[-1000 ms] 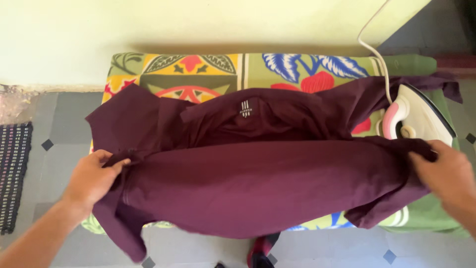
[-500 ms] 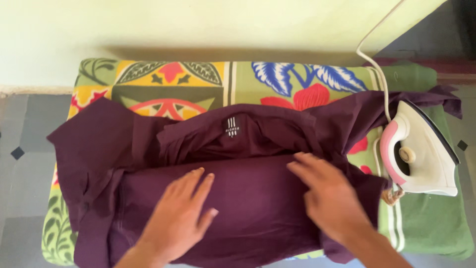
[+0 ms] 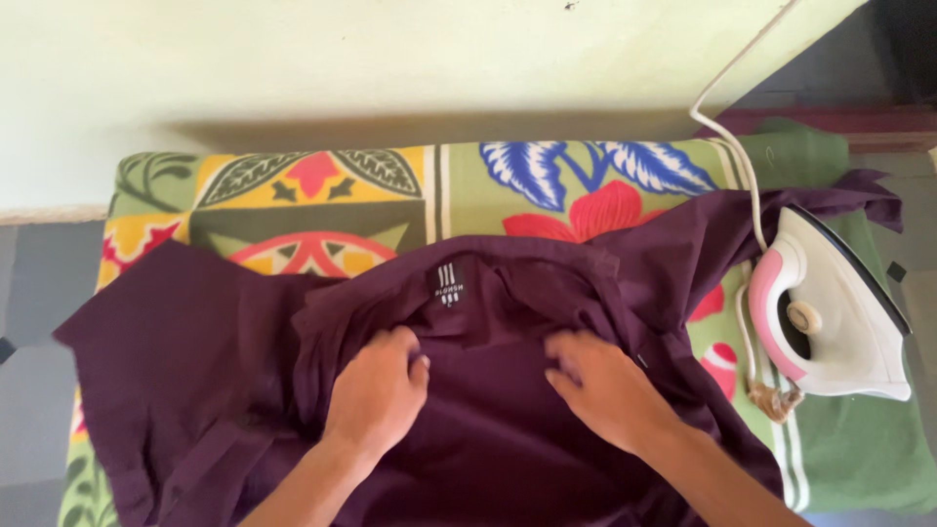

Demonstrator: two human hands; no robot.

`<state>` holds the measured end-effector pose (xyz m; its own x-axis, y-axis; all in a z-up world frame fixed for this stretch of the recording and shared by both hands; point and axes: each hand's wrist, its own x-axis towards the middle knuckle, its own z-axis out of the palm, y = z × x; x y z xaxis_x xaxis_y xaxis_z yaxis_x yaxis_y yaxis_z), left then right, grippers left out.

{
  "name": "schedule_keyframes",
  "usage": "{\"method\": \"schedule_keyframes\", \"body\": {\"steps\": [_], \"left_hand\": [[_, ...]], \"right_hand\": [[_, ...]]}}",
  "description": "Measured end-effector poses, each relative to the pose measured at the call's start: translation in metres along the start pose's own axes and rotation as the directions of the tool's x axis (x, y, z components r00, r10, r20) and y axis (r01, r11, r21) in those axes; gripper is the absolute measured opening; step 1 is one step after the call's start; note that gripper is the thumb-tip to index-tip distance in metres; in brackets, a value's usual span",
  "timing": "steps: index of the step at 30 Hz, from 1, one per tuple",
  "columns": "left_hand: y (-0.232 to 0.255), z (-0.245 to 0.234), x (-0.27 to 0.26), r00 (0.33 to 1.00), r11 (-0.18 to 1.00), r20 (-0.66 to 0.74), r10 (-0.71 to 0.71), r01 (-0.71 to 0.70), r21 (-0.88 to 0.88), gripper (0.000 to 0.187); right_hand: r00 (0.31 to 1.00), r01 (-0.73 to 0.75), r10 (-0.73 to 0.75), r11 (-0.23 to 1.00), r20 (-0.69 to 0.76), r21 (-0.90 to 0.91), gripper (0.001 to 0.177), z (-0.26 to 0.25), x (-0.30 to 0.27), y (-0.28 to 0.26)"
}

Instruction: The person irons a maroon shirt on a patterned surface. They smooth the fabric with their hands, adjust the shirt's position, and use a white electric iron to press the collar, sleeves, and body of the shirt.

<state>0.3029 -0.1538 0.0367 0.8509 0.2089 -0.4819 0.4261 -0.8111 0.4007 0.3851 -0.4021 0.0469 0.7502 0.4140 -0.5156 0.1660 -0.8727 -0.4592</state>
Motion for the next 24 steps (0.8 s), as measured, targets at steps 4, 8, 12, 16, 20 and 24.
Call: {"method": "schedule_keyframes", "body": {"steps": [4, 8, 12, 16, 20, 24], "left_hand": [[0.007, 0.014, 0.015, 0.976, 0.999, -0.216, 0.005, 0.005, 0.045, 0.045], [0.007, 0.011, 0.015, 0.929, 0.994, -0.367, 0.042, -0.001, 0.113, 0.068], [-0.002, -0.003, 0.020, 0.904, 0.982, -0.417, 0.095, -0.017, 0.186, 0.079], [-0.006, -0.018, 0.036, 0.861, 0.960, -0.462, 0.214, -0.098, 0.262, 0.083], [-0.004, -0.027, 0.047, 0.847, 0.955, -0.477, 0.234, -0.109, 0.276, 0.086], [-0.015, -0.032, 0.064, 0.858, 0.925, -0.441, 0.264, -0.096, 0.368, 0.092]], "right_hand": [[0.952, 0.037, -0.049, 0.998, -0.302, -0.045, 0.051, 0.009, 0.032, -0.008], [0.894, -0.077, 0.031, 0.993, -0.447, -0.085, 0.050, 0.002, 0.038, -0.020], [0.861, -0.069, 0.011, 0.993, -0.509, -0.095, 0.056, -0.013, 0.043, -0.019], [0.826, 0.045, -0.090, 0.994, -0.556, -0.095, 0.073, -0.019, 0.057, -0.014], [0.849, 0.004, -0.009, 1.000, -0.528, -0.011, 0.083, -0.020, 0.075, -0.018], [0.852, -0.037, -0.021, 0.994, -0.523, -0.100, 0.085, -0.025, 0.090, -0.022]]}}
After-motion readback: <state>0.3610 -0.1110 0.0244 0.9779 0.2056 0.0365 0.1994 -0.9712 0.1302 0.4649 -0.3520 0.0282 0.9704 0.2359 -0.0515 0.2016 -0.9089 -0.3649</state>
